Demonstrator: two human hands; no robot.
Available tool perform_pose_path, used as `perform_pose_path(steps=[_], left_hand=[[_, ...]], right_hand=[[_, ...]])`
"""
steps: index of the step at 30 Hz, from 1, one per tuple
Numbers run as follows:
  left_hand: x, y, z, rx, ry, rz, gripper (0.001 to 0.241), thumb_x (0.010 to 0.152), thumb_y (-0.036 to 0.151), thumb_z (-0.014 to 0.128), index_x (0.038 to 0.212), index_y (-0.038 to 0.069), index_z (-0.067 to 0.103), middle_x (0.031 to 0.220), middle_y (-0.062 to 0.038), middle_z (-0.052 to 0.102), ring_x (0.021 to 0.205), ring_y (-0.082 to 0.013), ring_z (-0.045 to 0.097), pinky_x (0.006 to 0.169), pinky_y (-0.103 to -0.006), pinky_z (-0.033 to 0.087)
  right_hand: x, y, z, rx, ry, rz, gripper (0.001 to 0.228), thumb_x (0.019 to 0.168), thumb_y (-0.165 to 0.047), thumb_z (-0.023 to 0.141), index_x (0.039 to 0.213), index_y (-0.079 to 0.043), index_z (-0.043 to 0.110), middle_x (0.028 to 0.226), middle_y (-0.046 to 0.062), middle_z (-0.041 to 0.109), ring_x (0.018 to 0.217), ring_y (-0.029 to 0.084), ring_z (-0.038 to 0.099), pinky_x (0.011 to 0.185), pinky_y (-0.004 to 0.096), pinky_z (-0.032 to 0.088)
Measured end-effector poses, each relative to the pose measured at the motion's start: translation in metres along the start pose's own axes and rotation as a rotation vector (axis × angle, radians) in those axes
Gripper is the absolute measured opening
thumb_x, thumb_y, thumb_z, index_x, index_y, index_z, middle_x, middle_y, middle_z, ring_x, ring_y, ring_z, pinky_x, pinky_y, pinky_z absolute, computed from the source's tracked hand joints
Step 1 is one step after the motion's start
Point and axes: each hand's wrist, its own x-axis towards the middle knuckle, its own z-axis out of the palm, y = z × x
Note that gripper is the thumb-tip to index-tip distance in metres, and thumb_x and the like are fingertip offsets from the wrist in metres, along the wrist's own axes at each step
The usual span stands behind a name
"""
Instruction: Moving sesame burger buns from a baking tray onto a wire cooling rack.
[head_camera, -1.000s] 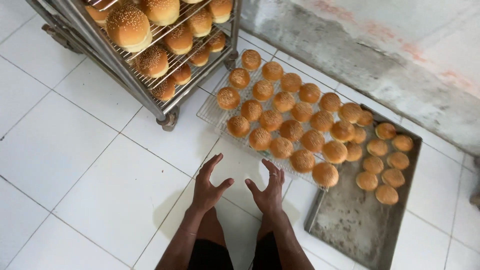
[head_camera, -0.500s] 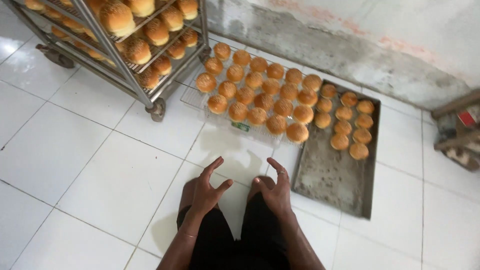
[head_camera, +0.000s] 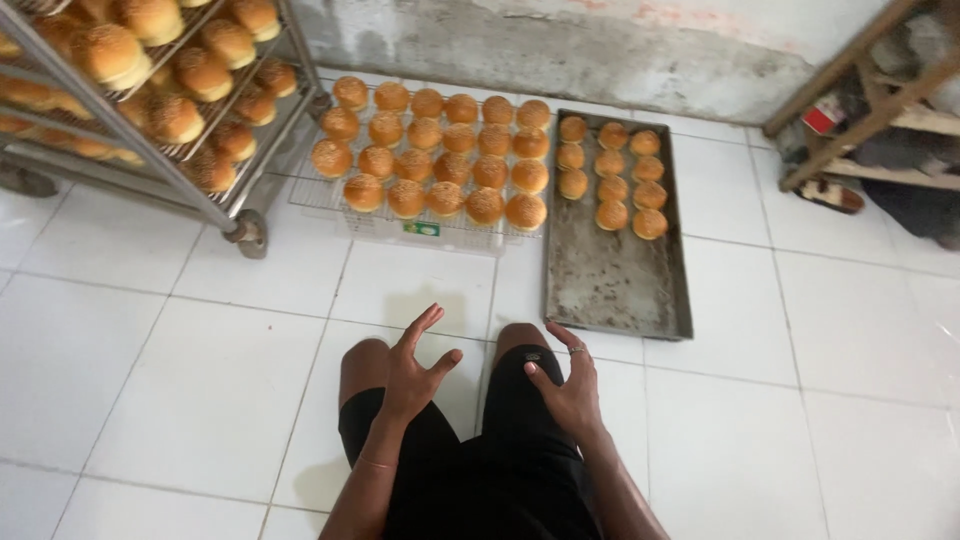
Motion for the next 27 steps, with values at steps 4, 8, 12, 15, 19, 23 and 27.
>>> perform_pose_path(steps=[4,8,12,15,19,23,27], left_hand=[[0.000,-0.001,0.019,0.046,-0.062,0.010,0.083,0.083,0.045,0.082,0.151,0.009,0.049,0.145,-0.013,0.064,0.140,-0.0281,0.057,0.117,-0.0455,0.045],[0.002,0.007,0.040,-0.009,-0.177,0.042,0.084,0.085,0.043,0.082,0.152,0.006,0.048,0.146,-0.015,0.063,0.142,-0.0301,0.055,0.118,-0.0467,0.043],[0.007,0.025,0.065,-0.057,-0.272,0.047,0.086,0.083,0.042,0.084,0.153,0.007,0.048,0.146,-0.015,0.065,0.142,-0.0301,0.057,0.117,-0.0462,0.045],[0.010,0.032,0.085,-0.080,-0.345,0.039,0.087,0.083,0.042,0.085,0.153,0.007,0.048,0.147,-0.016,0.064,0.143,-0.0312,0.056,0.118,-0.0465,0.043],[0.019,0.027,0.113,-0.078,-0.385,0.022,0.093,0.080,0.043,0.086,0.155,0.006,0.046,0.148,-0.016,0.062,0.144,-0.0317,0.053,0.120,-0.0472,0.038],[0.029,0.032,0.125,-0.148,-0.435,-0.017,0.094,0.081,0.049,0.085,0.156,0.007,0.046,0.153,-0.016,0.060,0.147,-0.0317,0.052,0.121,-0.0476,0.039],[0.043,0.032,0.142,-0.163,-0.491,0.021,0.104,0.078,0.056,0.084,0.159,0.007,0.042,0.154,-0.015,0.060,0.149,-0.0318,0.051,0.123,-0.0481,0.038]], right_hand=[[-0.013,0.004,-0.013,0.021,0.056,0.019,0.069,0.081,-0.023,0.081,0.142,-0.006,0.055,0.143,0.016,0.061,0.137,0.035,0.054,0.114,0.047,0.041],[-0.024,0.006,-0.024,0.041,0.111,0.093,0.070,0.080,-0.024,0.082,0.141,-0.006,0.054,0.142,0.016,0.061,0.134,0.034,0.056,0.112,0.046,0.044],[-0.030,0.005,-0.041,0.071,0.159,0.107,0.070,0.080,-0.025,0.082,0.141,-0.006,0.054,0.141,0.016,0.061,0.134,0.033,0.057,0.113,0.046,0.044],[-0.031,0.010,-0.050,0.051,0.190,0.164,0.072,0.079,-0.024,0.083,0.143,-0.006,0.053,0.143,0.017,0.058,0.136,0.034,0.054,0.113,0.046,0.042],[-0.022,0.028,-0.061,0.007,0.177,0.202,0.075,0.080,-0.025,0.086,0.143,-0.006,0.051,0.145,0.018,0.054,0.138,0.035,0.048,0.113,0.048,0.037],[-0.014,0.028,-0.069,0.081,0.215,0.171,0.075,0.079,-0.028,0.083,0.144,-0.007,0.053,0.145,0.016,0.057,0.138,0.034,0.052,0.115,0.047,0.041],[0.003,0.030,-0.079,0.066,0.205,0.184,0.076,0.079,-0.027,0.085,0.144,-0.007,0.053,0.144,0.017,0.058,0.139,0.035,0.051,0.115,0.049,0.039]])
